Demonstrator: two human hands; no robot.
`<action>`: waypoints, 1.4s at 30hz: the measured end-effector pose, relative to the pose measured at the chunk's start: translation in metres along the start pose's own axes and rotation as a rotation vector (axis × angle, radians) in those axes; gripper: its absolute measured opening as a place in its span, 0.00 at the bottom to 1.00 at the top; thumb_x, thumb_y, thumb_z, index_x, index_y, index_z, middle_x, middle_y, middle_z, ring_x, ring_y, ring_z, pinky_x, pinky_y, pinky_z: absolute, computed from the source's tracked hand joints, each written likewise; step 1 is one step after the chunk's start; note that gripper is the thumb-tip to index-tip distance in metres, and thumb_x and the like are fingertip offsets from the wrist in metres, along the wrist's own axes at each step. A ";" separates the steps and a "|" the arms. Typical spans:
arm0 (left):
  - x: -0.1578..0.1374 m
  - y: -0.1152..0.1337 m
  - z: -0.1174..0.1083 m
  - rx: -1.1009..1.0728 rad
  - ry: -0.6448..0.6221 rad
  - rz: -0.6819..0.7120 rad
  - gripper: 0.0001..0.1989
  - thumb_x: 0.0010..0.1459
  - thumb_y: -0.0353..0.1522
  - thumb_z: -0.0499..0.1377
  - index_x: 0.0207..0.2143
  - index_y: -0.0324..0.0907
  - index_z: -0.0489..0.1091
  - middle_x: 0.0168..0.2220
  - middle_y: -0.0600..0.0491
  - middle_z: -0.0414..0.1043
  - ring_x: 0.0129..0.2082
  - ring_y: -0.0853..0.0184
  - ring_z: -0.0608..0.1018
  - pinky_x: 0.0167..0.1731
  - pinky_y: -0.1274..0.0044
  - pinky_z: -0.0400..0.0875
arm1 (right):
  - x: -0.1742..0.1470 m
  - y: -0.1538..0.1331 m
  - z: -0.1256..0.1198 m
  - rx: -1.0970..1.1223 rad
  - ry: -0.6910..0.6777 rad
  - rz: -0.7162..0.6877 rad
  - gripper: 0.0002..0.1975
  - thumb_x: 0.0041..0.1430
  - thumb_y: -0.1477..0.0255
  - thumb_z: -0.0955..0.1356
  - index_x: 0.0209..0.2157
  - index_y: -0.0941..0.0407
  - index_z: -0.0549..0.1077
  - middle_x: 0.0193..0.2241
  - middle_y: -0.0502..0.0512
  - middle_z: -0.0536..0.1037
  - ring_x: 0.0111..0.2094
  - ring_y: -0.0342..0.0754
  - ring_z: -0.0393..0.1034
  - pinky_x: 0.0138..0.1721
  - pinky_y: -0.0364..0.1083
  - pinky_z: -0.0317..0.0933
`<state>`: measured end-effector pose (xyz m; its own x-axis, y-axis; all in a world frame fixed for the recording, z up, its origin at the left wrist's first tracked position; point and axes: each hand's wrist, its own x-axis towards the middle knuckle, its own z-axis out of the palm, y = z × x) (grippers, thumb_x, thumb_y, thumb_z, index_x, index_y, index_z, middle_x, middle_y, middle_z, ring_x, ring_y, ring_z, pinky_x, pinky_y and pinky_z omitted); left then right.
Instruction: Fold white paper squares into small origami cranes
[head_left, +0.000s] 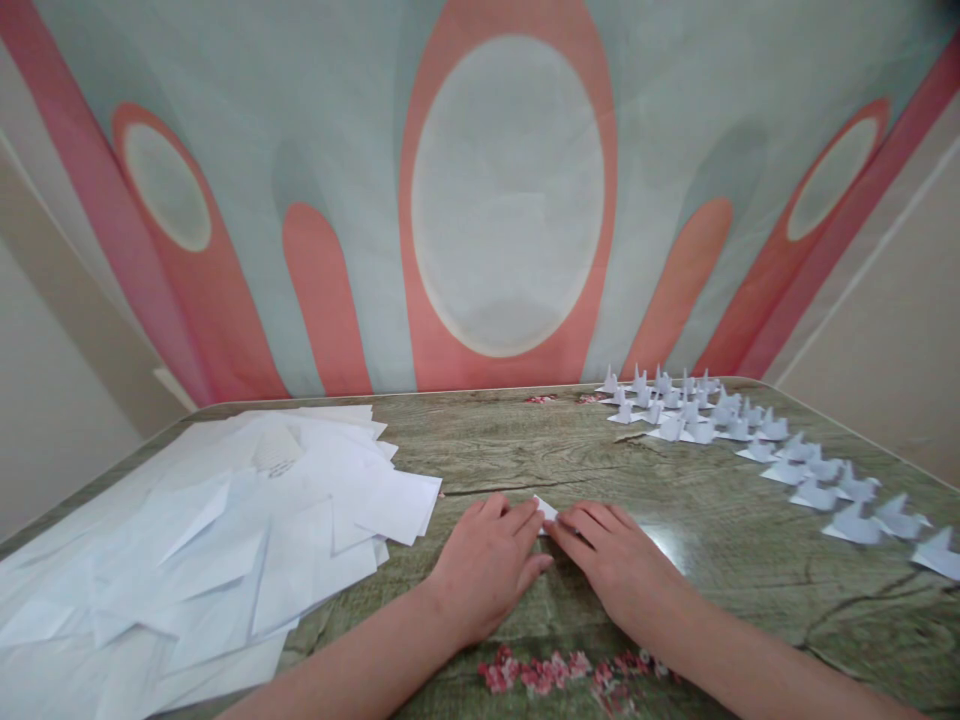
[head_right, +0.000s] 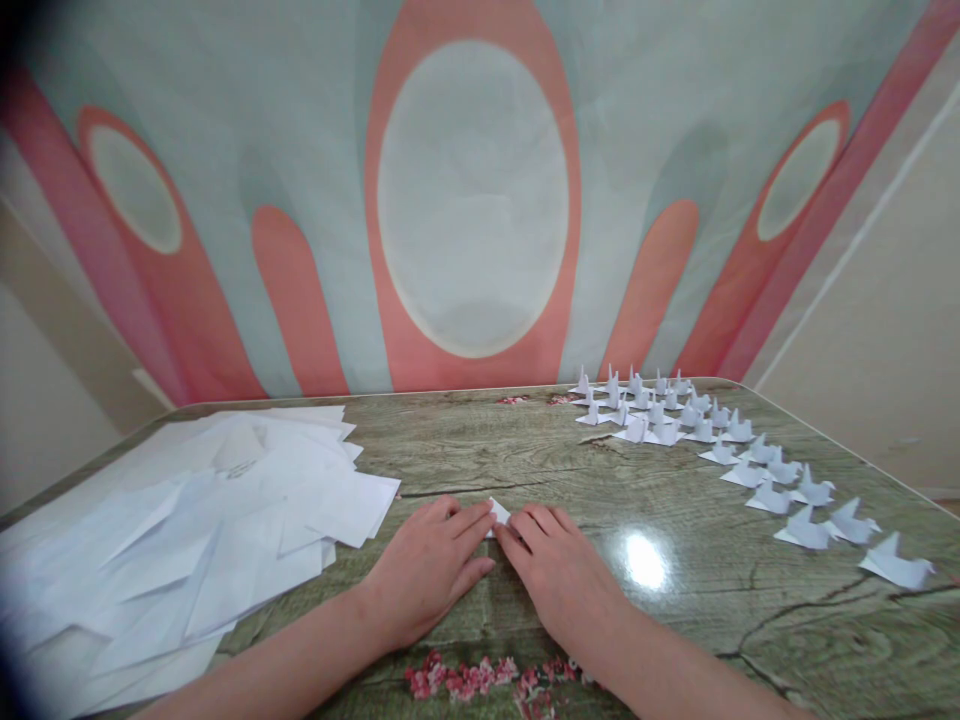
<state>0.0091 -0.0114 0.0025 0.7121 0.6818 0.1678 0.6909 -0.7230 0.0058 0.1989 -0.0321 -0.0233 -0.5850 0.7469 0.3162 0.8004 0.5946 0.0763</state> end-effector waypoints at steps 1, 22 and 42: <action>0.000 0.000 0.000 -0.002 0.001 0.000 0.19 0.60 0.41 0.48 0.50 0.43 0.62 0.53 0.54 0.64 0.42 0.62 0.66 0.43 0.71 0.59 | 0.000 0.000 -0.001 0.000 -0.004 0.000 0.18 0.53 0.78 0.67 0.47 0.58 0.67 0.39 0.56 0.71 0.42 0.51 0.61 0.43 0.50 0.55; 0.000 0.000 -0.004 0.071 -0.021 0.027 0.22 0.60 0.43 0.47 0.53 0.41 0.60 0.53 0.52 0.64 0.42 0.61 0.66 0.42 0.70 0.60 | 0.000 -0.004 -0.015 -0.183 -0.054 0.032 0.10 0.51 0.79 0.67 0.37 0.60 0.74 0.34 0.56 0.73 0.37 0.51 0.63 0.41 0.50 0.54; 0.000 0.002 -0.005 0.063 -0.021 0.017 0.23 0.59 0.43 0.48 0.53 0.42 0.60 0.52 0.52 0.64 0.42 0.62 0.66 0.43 0.71 0.60 | 0.003 -0.006 -0.004 -0.087 0.046 -0.026 0.14 0.55 0.78 0.65 0.44 0.59 0.70 0.42 0.55 0.73 0.44 0.50 0.62 0.45 0.49 0.54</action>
<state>0.0097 -0.0140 0.0078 0.7261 0.6718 0.1464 0.6843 -0.7268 -0.0590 0.1929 -0.0344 -0.0189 -0.6006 0.7158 0.3562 0.7946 0.5839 0.1665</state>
